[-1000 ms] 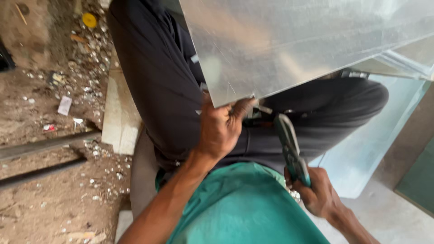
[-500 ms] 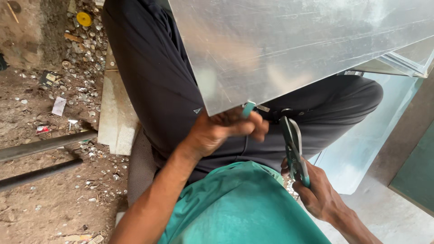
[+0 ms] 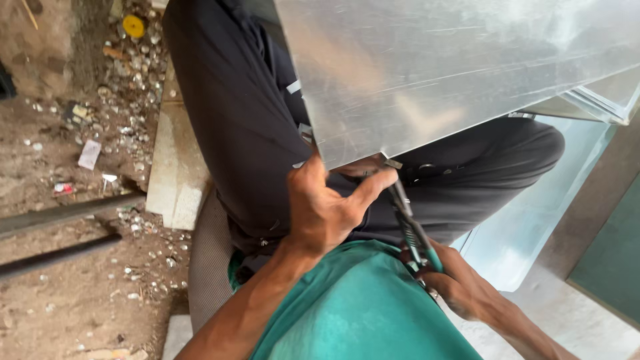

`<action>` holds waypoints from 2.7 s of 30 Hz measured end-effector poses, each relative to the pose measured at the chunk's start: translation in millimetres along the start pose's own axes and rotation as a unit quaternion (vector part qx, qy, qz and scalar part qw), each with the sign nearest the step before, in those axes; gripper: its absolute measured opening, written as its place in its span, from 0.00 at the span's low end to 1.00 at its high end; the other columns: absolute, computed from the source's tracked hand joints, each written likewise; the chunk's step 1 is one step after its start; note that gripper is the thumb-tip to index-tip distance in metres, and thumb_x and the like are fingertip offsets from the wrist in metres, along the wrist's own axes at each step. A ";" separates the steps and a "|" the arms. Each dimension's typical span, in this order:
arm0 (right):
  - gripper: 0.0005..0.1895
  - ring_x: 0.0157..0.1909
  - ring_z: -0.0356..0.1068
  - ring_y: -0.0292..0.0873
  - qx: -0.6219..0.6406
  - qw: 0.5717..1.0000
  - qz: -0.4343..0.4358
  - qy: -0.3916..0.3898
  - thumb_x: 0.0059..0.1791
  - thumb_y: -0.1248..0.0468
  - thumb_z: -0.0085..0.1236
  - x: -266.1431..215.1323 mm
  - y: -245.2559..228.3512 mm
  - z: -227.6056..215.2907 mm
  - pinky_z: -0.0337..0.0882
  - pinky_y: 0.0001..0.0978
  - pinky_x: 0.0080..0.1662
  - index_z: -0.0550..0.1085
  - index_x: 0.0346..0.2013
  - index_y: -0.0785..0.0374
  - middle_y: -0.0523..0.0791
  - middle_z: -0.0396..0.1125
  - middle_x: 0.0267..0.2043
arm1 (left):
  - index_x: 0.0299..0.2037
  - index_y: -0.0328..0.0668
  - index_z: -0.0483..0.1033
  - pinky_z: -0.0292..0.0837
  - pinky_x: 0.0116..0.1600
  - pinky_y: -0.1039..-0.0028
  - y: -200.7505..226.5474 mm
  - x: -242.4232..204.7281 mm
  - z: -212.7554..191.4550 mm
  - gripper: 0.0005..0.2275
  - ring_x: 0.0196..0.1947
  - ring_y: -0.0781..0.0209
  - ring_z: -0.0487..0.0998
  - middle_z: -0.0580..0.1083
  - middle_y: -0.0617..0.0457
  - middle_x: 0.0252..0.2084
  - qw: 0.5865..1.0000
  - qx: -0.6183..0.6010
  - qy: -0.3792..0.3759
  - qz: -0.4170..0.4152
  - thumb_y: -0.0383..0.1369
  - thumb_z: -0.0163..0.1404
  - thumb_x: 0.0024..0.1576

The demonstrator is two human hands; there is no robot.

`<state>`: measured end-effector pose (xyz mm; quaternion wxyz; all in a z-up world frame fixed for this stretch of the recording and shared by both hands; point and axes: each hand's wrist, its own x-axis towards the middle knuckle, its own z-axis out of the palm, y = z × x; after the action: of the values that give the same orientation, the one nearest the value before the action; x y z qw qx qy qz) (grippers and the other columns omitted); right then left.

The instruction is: The person sits cross-legged on the floor and uses tin snips to cut a translucent plastic sheet. They repeatedly trim the edges of the sheet, creating small triangular and rectangular cutouts, while holding the sheet on their lap.

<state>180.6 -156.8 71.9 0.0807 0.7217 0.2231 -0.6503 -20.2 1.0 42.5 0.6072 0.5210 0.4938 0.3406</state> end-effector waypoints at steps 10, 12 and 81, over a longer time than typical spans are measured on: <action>0.50 0.59 0.71 0.50 0.051 0.992 -0.105 -0.036 0.30 0.68 0.47 -7.7 -13.5 -0.2 0.68 0.45 0.60 0.60 0.70 0.60 0.50 0.66 0.67 | 0.68 0.29 0.65 0.82 0.55 0.73 -4.3 -0.2 -37.7 0.23 0.45 0.60 0.84 0.82 0.43 0.41 0.955 -0.291 -0.030 -0.038 0.22 0.55 0.62; 0.47 0.61 0.66 0.53 0.057 0.982 -0.173 -0.054 0.29 0.67 0.47 -1.1 -28.8 6.0 0.65 0.47 0.61 0.62 0.66 0.66 0.53 0.64 0.64 | 0.68 0.27 0.66 0.83 0.53 0.73 -8.9 -1.4 -40.4 0.23 0.39 0.60 0.84 0.81 0.42 0.36 0.966 -0.253 -0.013 -0.046 0.20 0.56 0.62; 0.08 0.22 0.62 0.42 0.282 0.953 0.010 0.114 0.42 0.71 0.49 62.8 140.2 69.6 0.67 0.36 0.29 0.76 0.30 0.69 0.47 0.68 0.21 | 0.33 0.34 0.74 0.73 0.44 0.69 -35.1 17.6 48.2 0.08 0.39 0.56 0.76 0.75 0.51 0.36 0.928 0.149 0.028 0.340 0.24 0.63 0.53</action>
<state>181.1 -295.8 -23.5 -0.1454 0.7864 0.0315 -0.5995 27.2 -4.8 2.7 0.3564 0.7326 0.3491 0.4631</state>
